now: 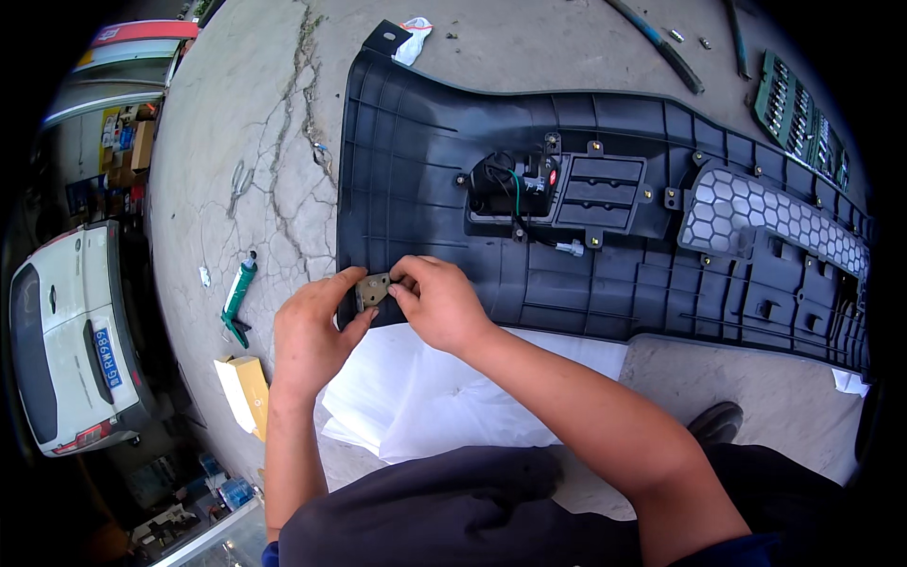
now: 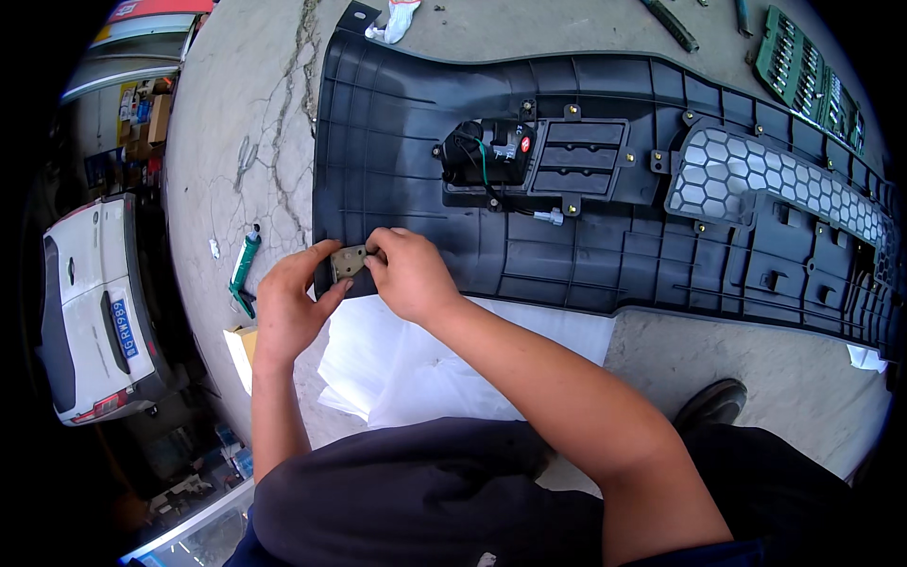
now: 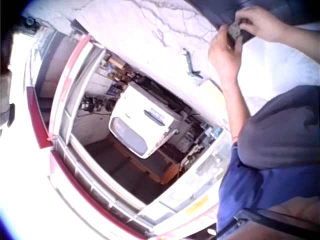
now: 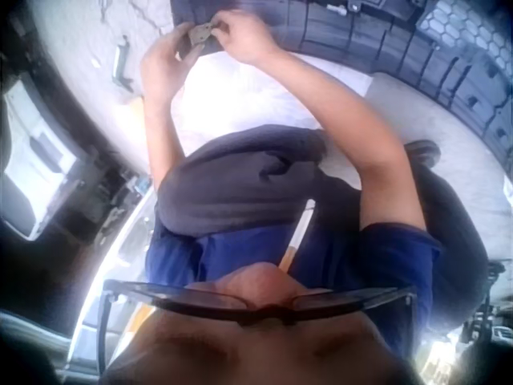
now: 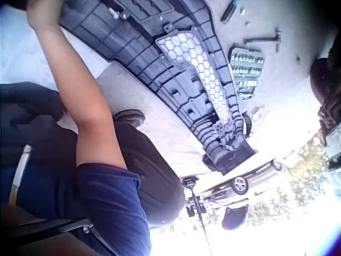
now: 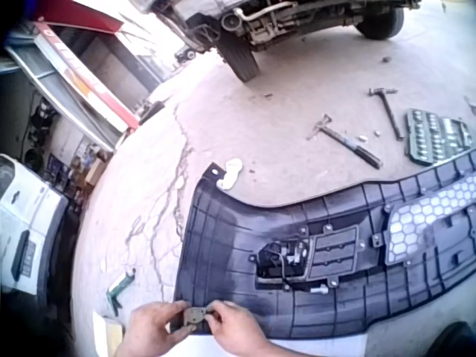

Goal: The person works on a detached car bumper placed on the ground. They use a cordless drill to remove fasteners and then attach a small metal bracket to the bumper's interior frame.

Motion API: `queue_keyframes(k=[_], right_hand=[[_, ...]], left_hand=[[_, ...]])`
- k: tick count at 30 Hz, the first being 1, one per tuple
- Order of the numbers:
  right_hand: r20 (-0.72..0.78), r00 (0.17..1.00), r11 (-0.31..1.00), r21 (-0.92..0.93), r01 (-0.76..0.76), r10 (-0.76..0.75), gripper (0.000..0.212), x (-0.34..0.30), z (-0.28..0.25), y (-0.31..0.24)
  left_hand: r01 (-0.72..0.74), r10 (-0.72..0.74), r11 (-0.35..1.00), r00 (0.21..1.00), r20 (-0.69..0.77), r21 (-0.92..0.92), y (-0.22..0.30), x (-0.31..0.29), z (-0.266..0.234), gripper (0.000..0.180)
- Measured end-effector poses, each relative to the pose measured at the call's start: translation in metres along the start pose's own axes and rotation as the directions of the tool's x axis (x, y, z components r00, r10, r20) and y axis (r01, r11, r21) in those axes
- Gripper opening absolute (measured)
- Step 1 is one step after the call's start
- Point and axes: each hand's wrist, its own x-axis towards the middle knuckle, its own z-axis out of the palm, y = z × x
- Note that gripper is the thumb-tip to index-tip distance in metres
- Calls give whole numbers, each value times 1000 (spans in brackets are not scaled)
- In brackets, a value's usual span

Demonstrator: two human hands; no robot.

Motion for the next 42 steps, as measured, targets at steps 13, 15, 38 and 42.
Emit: queue_keyframes(k=[13,15,38,42], right_hand=[[205,960,947,219,-236,192,8,12,-17,0],[215,954,869,406,-283,210,7,11,-13,5],[48,995,996,30,82,-84,7,8,5,-3],[-4,982,969,-164,183,-187,11,4,13,-1]], left_hand=[[29,-39,998,984,172,60,-2,13,-8,44],[9,-15,999,987,162,41,-1,14,-9,44],[-7,7,1000,985,172,1,-11,7,-9,43],[-3,6,1000,983,185,-15,-15,6,-9,43]])
